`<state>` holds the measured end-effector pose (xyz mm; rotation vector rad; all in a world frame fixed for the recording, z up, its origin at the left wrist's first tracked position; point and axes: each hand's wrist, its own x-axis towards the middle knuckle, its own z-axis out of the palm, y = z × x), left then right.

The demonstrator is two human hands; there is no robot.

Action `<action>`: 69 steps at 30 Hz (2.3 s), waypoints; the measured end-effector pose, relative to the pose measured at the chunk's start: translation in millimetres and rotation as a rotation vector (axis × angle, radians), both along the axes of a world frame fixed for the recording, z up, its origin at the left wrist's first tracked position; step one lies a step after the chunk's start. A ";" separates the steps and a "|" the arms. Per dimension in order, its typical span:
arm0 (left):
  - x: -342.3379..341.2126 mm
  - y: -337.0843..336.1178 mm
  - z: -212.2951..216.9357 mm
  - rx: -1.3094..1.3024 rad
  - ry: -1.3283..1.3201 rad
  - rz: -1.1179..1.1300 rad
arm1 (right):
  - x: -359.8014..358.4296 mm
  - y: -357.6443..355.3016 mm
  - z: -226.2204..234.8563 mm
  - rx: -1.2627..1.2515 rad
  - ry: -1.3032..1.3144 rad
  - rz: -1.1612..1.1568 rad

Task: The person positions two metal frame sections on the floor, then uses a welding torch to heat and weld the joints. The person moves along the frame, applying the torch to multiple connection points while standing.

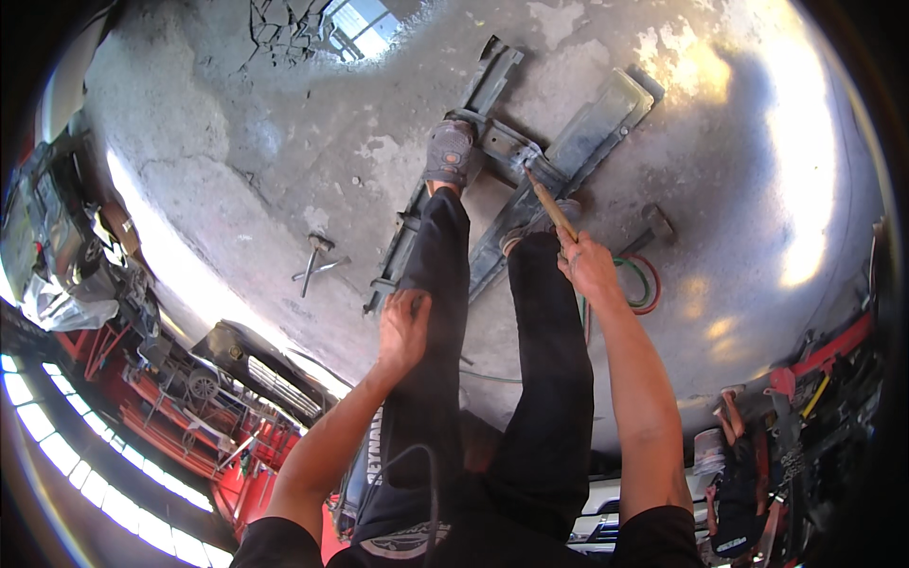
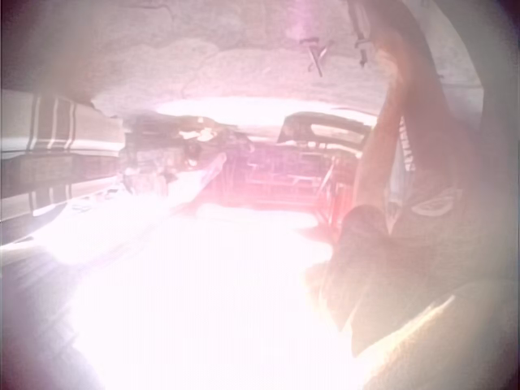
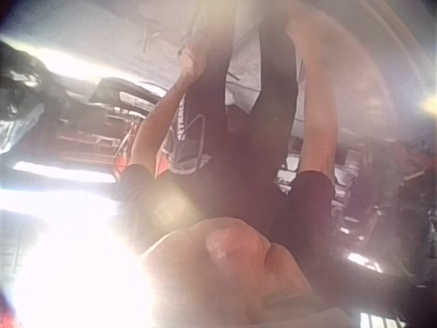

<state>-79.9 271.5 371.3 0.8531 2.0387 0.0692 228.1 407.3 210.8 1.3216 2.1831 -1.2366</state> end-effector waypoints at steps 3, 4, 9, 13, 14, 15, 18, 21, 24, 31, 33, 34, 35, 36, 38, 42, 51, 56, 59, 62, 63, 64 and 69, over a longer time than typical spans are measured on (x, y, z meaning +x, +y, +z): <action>1.0 1.7 -0.4 -0.027 0.015 0.007 | -3.1 0.4 -1.5 -0.251 -0.029 -0.218; 0.7 0.8 -1.2 -0.032 0.018 -0.002 | -4.2 0.9 -1.8 -0.349 -0.056 -0.283; 0.7 -4.2 -8.0 -0.042 0.037 -0.038 | -4.3 1.7 -3.5 -0.455 -0.114 -0.244; 0.0 -8.9 -15.0 -0.049 0.051 -0.054 | -10.0 3.5 3.1 -0.336 -0.133 -0.118; 0.2 -8.6 -16.0 -0.053 0.059 -0.061 | -11.9 4.3 5.9 -0.221 -0.140 0.001; 0.9 -7.6 -17.7 -0.054 0.062 -0.068 | -11.8 5.4 7.5 -0.104 -0.151 0.118; -1.2 -9.0 -25.9 -0.067 0.056 -0.077 | -8.7 2.8 -2.0 -0.399 -0.129 -0.199; -2.9 -8.0 -32.3 -0.049 0.072 -0.102 | -11.1 3.2 -1.4 -0.516 -0.141 -0.340; -4.5 -6.8 -40.6 -0.033 0.076 -0.116 | -12.9 2.8 -3.3 -0.488 -0.168 -0.317; -17.4 -2.8 -70.5 -0.055 0.078 -0.162 | -11.7 -9.4 -18.0 -0.212 -0.094 -0.182; -23.7 -3.8 -62.1 -0.106 0.050 -0.133 | -13.7 -9.7 -9.7 -0.023 -0.113 0.090; -25.2 -4.9 -58.8 -0.096 0.047 -0.126 | -13.4 -11.2 -4.5 -0.036 -0.122 0.098; -26.4 -4.6 -58.9 -0.086 0.045 -0.119 | -10.9 -12.1 -0.9 -0.049 -0.130 0.107; -28.2 4.5 -64.2 -0.047 0.048 -0.112 | -10.1 -1.9 -3.1 -0.032 -0.136 0.112; -31.2 7.3 -64.7 -0.055 0.045 -0.115 | -12.5 4.0 -4.2 -0.004 -0.135 0.126; -32.1 -8.1 -59.3 -0.033 0.057 -0.118 | -15.9 -0.5 -4.6 -0.072 -0.125 0.087; -10.2 -34.9 -38.6 0.082 0.091 0.175 | -17.5 10.4 3.3 -0.046 -0.125 0.183; -18.5 -34.3 10.0 0.172 -0.063 0.610 | -12.8 7.4 15.0 -0.079 -0.154 0.159; -25.3 -33.0 64.5 0.199 -0.022 0.641 | -12.3 4.2 25.1 -0.103 -0.191 0.159; -31.3 -82.9 109.8 0.110 0.070 0.589 | -22.2 13.5 31.5 -0.141 -0.224 0.132; -32.6 -114.1 119.8 0.074 0.096 0.624 | -26.8 18.9 33.8 -0.153 -0.229 0.125; -32.4 -147.7 131.2 0.001 0.138 0.629 | -26.7 22.0 33.0 -0.151 -0.222 0.119; -18.1 -330.5 213.2 -0.259 0.176 0.822 | -28.5 34.8 56.7 -0.131 -0.183 0.084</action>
